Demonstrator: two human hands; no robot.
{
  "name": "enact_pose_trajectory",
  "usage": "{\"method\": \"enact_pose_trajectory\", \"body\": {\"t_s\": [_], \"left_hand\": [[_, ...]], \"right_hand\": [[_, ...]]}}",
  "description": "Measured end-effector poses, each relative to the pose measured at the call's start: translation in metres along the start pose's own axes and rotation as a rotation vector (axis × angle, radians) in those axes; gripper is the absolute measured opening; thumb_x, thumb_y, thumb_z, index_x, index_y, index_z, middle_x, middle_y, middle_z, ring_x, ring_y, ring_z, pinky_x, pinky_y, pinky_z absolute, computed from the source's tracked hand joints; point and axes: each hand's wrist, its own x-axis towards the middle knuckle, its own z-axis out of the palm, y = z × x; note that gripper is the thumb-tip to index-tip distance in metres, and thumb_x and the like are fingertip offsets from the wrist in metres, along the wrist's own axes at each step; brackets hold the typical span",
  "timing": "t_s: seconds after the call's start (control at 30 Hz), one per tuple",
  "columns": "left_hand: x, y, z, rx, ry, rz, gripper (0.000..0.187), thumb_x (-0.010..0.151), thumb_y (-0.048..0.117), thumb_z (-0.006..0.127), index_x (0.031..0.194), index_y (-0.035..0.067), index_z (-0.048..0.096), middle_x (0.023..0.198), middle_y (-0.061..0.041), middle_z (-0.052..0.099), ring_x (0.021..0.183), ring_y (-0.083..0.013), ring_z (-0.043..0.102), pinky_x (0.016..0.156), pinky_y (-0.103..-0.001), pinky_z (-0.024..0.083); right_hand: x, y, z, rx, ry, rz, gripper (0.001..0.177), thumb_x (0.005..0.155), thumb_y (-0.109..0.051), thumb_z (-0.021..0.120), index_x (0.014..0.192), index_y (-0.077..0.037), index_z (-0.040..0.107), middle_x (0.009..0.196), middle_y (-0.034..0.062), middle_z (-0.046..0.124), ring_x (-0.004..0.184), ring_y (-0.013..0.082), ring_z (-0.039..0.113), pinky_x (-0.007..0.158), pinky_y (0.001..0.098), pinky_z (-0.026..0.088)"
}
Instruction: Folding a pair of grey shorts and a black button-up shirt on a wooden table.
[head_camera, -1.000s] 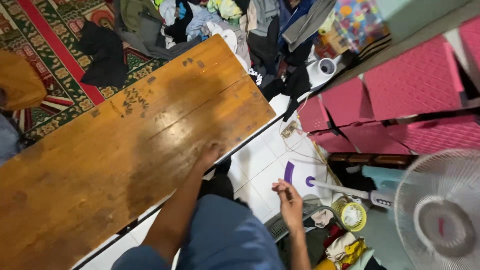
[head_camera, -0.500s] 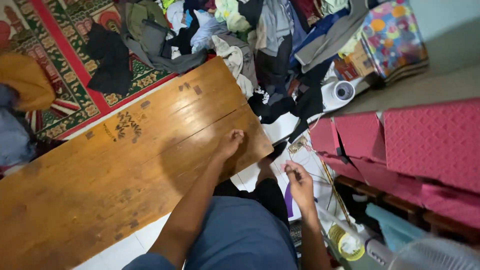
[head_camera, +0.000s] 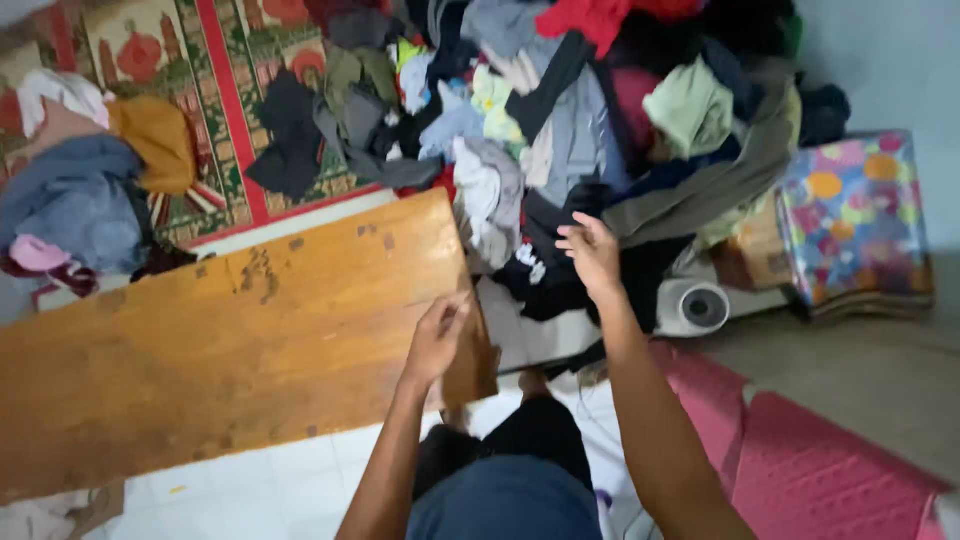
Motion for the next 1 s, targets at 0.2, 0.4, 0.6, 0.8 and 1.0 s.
{"method": "enact_pose_trajectory", "body": {"t_s": [0.2,0.4,0.6,0.8,1.0], "left_hand": [[-0.059,0.022,0.010,-0.089,0.181,-0.189,0.032,0.102,0.022,0.060,0.124,-0.001,0.066,0.115,-0.011,0.073,0.110,-0.0180,0.070,0.099,-0.031,0.053],[-0.090,-0.038,0.022,-0.081,0.207,-0.266,0.033,0.100,0.017,0.058,0.125,-0.004,0.062,0.119,-0.013,0.072,0.110,-0.0218,0.071,0.097,-0.035,0.055],[-0.077,-0.022,0.052,-0.077,0.160,-0.325,0.033,0.099,0.018,0.058,0.126,-0.002,0.063,0.119,-0.013,0.075,0.110,-0.0200,0.073,0.096,-0.034,0.057],[-0.031,0.050,0.074,0.228,0.035,-0.253,0.036,0.099,0.026,0.062,0.126,0.005,0.068,0.113,-0.009,0.079,0.103,-0.0192,0.075,0.091,-0.033,0.058],[0.061,0.047,0.095,-0.508,-0.005,-0.486,0.060,0.099,0.055,0.040,0.145,0.018,0.051,0.136,-0.007,0.064,0.119,-0.0229,0.060,0.104,-0.042,0.044]], "right_hand": [[0.141,0.037,-0.004,0.339,0.171,0.329,0.055,0.090,-0.018,0.064,0.141,-0.014,0.045,0.118,0.0107,0.063,0.098,0.0281,0.069,0.070,0.0376,0.059],[0.229,0.134,0.004,0.588,0.296,0.500,0.032,0.096,-0.021,0.068,0.117,0.001,0.057,0.115,0.0163,0.067,0.095,0.0293,0.076,0.070,0.0357,0.067],[0.231,0.119,0.008,0.206,0.122,0.328,0.015,0.095,-0.021,0.066,0.090,-0.006,0.064,0.076,0.0045,0.060,0.059,0.0143,0.059,0.047,0.0290,0.040],[0.153,0.020,0.005,0.185,-0.170,0.049,0.021,0.096,-0.024,0.056,0.098,-0.005,0.066,0.083,0.0028,0.064,0.067,0.0136,0.062,0.061,0.0282,0.051],[-0.025,-0.086,-0.009,-0.252,-0.409,-0.248,0.024,0.098,-0.022,0.059,0.096,0.001,0.063,0.086,0.0049,0.059,0.084,0.0146,0.055,0.077,0.0317,0.049]]}}
